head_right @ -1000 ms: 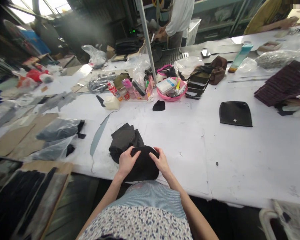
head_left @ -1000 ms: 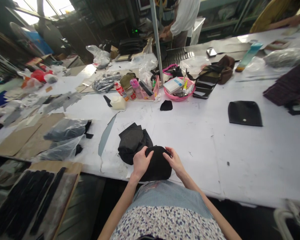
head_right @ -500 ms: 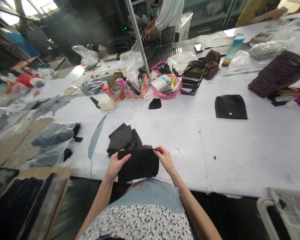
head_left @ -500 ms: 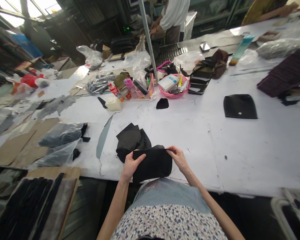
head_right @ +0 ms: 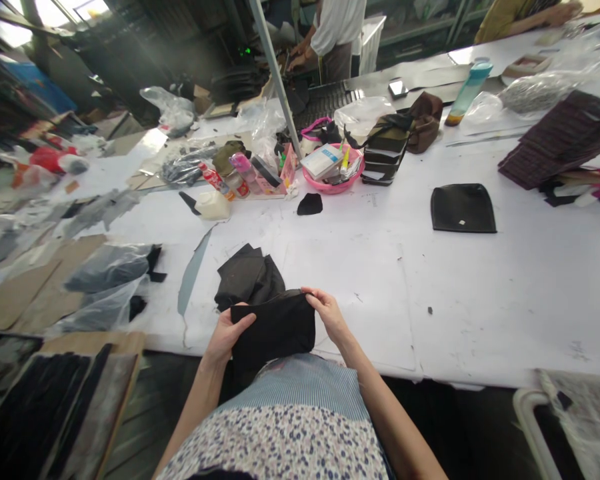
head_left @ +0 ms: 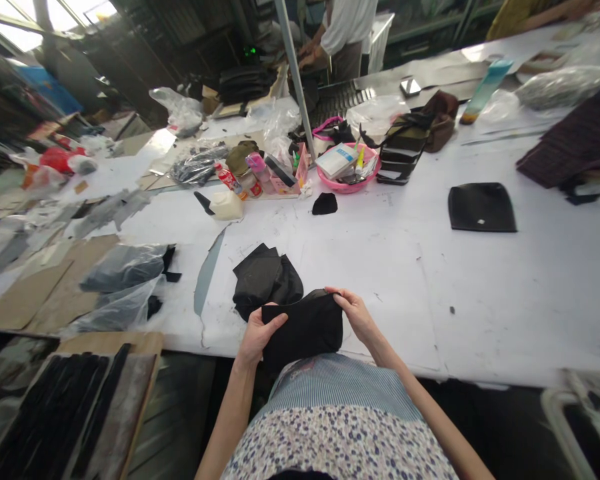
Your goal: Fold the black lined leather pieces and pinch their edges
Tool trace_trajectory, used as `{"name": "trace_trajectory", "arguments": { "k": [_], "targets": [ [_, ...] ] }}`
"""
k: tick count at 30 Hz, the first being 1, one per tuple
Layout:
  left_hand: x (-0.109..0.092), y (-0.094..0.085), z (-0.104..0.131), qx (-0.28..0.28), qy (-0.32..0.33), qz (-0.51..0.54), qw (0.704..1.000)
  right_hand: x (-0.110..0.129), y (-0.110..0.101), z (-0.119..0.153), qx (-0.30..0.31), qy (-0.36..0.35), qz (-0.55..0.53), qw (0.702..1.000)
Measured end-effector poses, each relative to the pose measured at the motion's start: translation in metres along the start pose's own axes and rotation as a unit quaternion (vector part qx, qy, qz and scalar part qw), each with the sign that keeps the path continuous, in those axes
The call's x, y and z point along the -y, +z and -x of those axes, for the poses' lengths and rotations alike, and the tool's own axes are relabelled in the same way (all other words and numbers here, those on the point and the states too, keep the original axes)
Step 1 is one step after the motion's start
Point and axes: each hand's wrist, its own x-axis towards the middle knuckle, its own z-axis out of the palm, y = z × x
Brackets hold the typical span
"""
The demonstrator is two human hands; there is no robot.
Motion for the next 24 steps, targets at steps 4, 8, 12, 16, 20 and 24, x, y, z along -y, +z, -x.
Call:
{"name": "trace_trajectory", "arguments": {
  "k": [4, 8, 12, 16, 20, 24],
  "targets": [
    [0.001, -0.001, 0.002, 0.008, -0.004, 0.014, 1.0, -0.003, 0.001, -0.001, -0.003, 0.017, -0.046, 0.999],
    [0.003, -0.004, 0.003, -0.007, -0.002, 0.027, 1.0, -0.001, -0.001, 0.0, -0.002, 0.02, -0.055, 0.998],
    [0.007, -0.005, 0.002, -0.03, -0.005, 0.039, 0.999, 0.001, -0.003, 0.002, -0.01, 0.013, -0.061, 0.998],
    [0.009, -0.006, 0.002, -0.044, -0.004, 0.038, 0.998, 0.002, -0.003, 0.002, -0.021, 0.015, -0.041, 0.999],
    [0.01, -0.006, 0.002, -0.045, -0.003, 0.051, 0.998, 0.003, -0.003, 0.003, -0.027, 0.009, -0.043, 0.999],
    [0.01, -0.007, 0.002, -0.05, 0.0, 0.059, 0.997, 0.005, -0.003, 0.005, -0.016, 0.005, -0.054, 0.998]
  ]
}}
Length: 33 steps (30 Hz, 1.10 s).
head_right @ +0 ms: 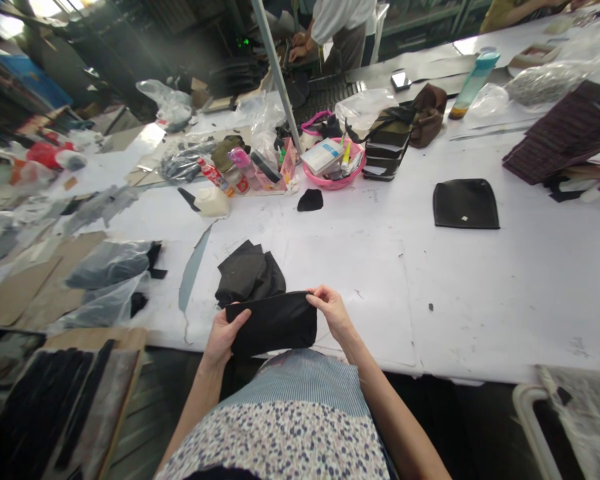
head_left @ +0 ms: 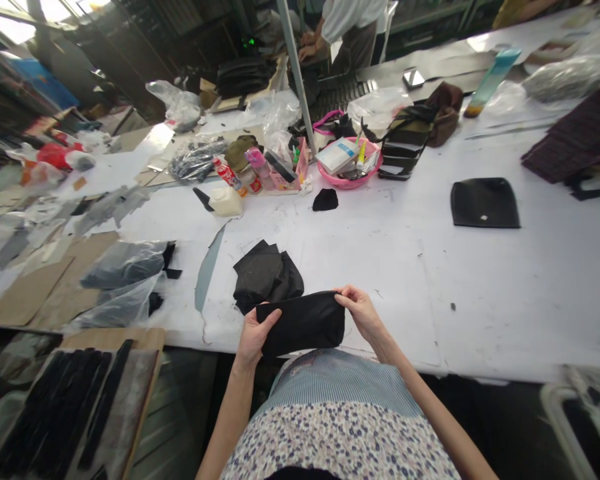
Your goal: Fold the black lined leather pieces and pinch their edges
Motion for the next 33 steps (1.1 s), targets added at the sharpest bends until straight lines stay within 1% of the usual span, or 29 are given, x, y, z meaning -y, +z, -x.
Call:
{"name": "trace_trajectory", "arguments": {
  "k": [5, 17, 23, 28, 30, 33],
  "targets": [
    [0.002, -0.001, 0.0, -0.004, 0.014, -0.017, 1.0, 0.004, 0.0, 0.003, -0.005, -0.002, 0.022, 1.0],
    [0.005, 0.004, 0.001, -0.003, 0.048, -0.014, 0.999, 0.016, 0.001, 0.007, -0.02, 0.003, 0.06, 0.998],
    [0.006, 0.004, 0.0, 0.005, 0.062, -0.022, 0.998, 0.014, -0.003, 0.006, -0.027, -0.001, 0.08, 0.996],
    [0.008, 0.002, -0.002, -0.004, 0.07, -0.024, 0.997, 0.012, -0.007, 0.006, -0.022, 0.006, 0.078, 0.997],
    [0.009, 0.0, -0.003, -0.011, 0.082, -0.035, 0.996, 0.012, -0.008, 0.006, -0.022, 0.006, 0.08, 0.997],
    [0.012, -0.001, -0.004, -0.03, 0.118, -0.055, 0.991, 0.012, -0.008, 0.007, -0.021, 0.001, 0.087, 0.996]
  ]
}}
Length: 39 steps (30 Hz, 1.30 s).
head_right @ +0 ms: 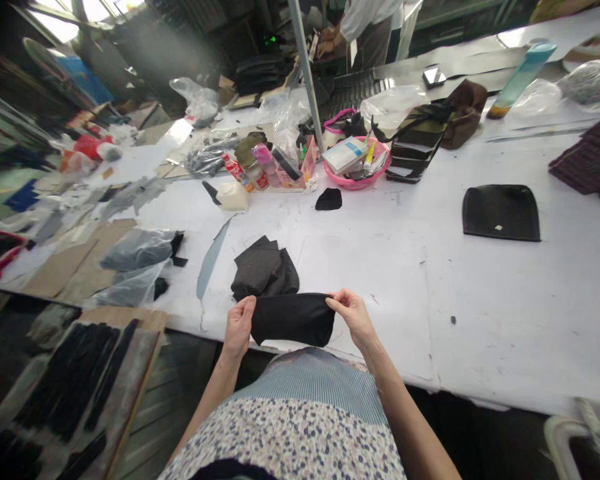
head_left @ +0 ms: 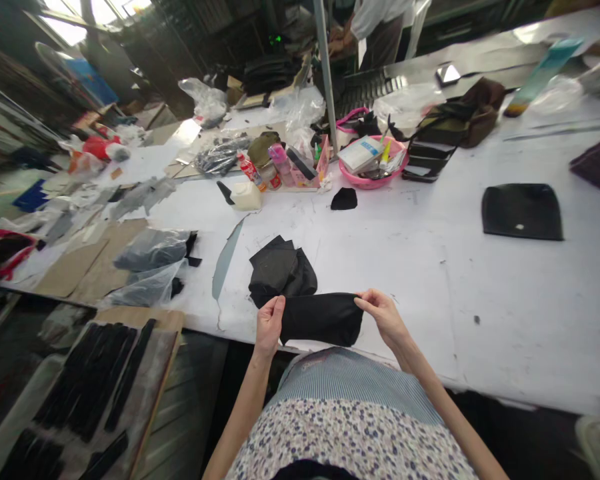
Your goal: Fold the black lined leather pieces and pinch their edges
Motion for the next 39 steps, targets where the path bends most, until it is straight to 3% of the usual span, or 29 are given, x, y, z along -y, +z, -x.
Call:
{"name": "trace_trajectory", "arguments": {
  "k": [5, 12, 18, 23, 27, 30, 33, 39],
  "targets": [
    [0.005, -0.001, -0.002, -0.027, 0.046, -0.01, 0.999, 0.001, 0.003, 0.004, 0.0, -0.003, -0.006, 1.0],
    [0.016, -0.01, -0.004, -0.007, 0.045, -0.029, 0.999, 0.006, 0.004, 0.008, 0.008, 0.003, -0.012, 1.0],
    [0.027, -0.021, -0.009, -0.017, 0.062, -0.129, 0.99, 0.012, 0.006, 0.01, 0.025, -0.01, -0.006, 1.0],
    [0.03, -0.027, -0.013, 0.006, 0.075, -0.254, 0.964, 0.019, 0.011, 0.015, 0.057, -0.032, 0.053, 0.996],
    [0.022, -0.007, -0.006, 0.033, 0.204, -0.403, 0.892, 0.024, 0.016, 0.02, 0.078, -0.071, 0.178, 0.978],
    [0.014, 0.022, 0.005, 0.131, 0.278, -0.412, 0.858, 0.025, 0.021, 0.023, 0.104, -0.096, 0.244, 0.959],
    [0.011, 0.048, 0.015, 0.204, 0.268, -0.354, 0.873, 0.025, 0.024, 0.024, 0.12, -0.112, 0.275, 0.947],
    [0.016, 0.061, 0.024, 0.202, 0.154, -0.248, 0.935, 0.02, 0.024, 0.028, 0.138, -0.13, 0.285, 0.939]
  ]
}}
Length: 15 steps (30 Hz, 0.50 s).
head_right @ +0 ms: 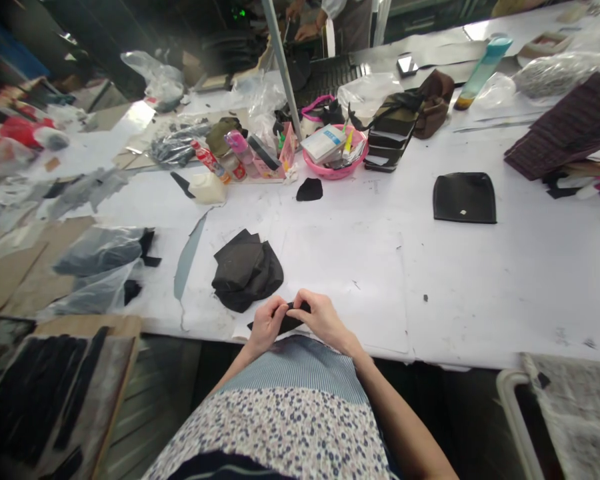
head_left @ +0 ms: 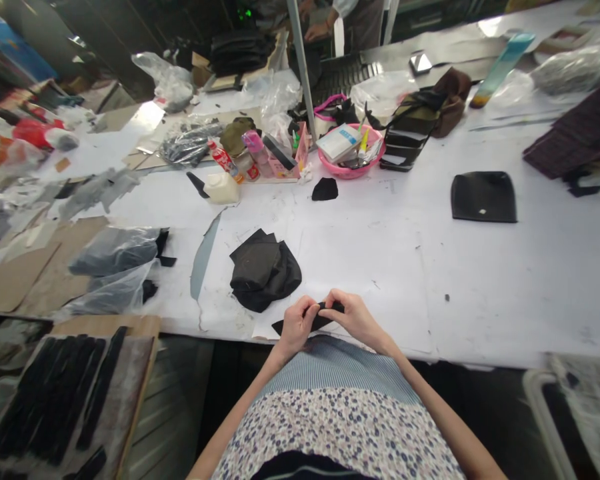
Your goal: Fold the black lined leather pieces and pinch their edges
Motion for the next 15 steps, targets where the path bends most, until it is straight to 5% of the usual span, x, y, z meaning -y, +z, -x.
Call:
{"name": "trace_trajectory", "arguments": {
  "k": [8, 15],
  "targets": [
    [-0.0016, 0.0015, 0.0018, -0.032, -0.114, 0.15, 0.982, -0.0095, 0.0055, 0.0099, -0.004, 0.005, -0.048, 0.999],
    [-0.0039, 0.0058, 0.0012, -0.006, -0.191, 0.225, 0.955, -0.0106, 0.0074, 0.0085, -0.016, -0.041, -0.028, 0.999]
  ]
}}
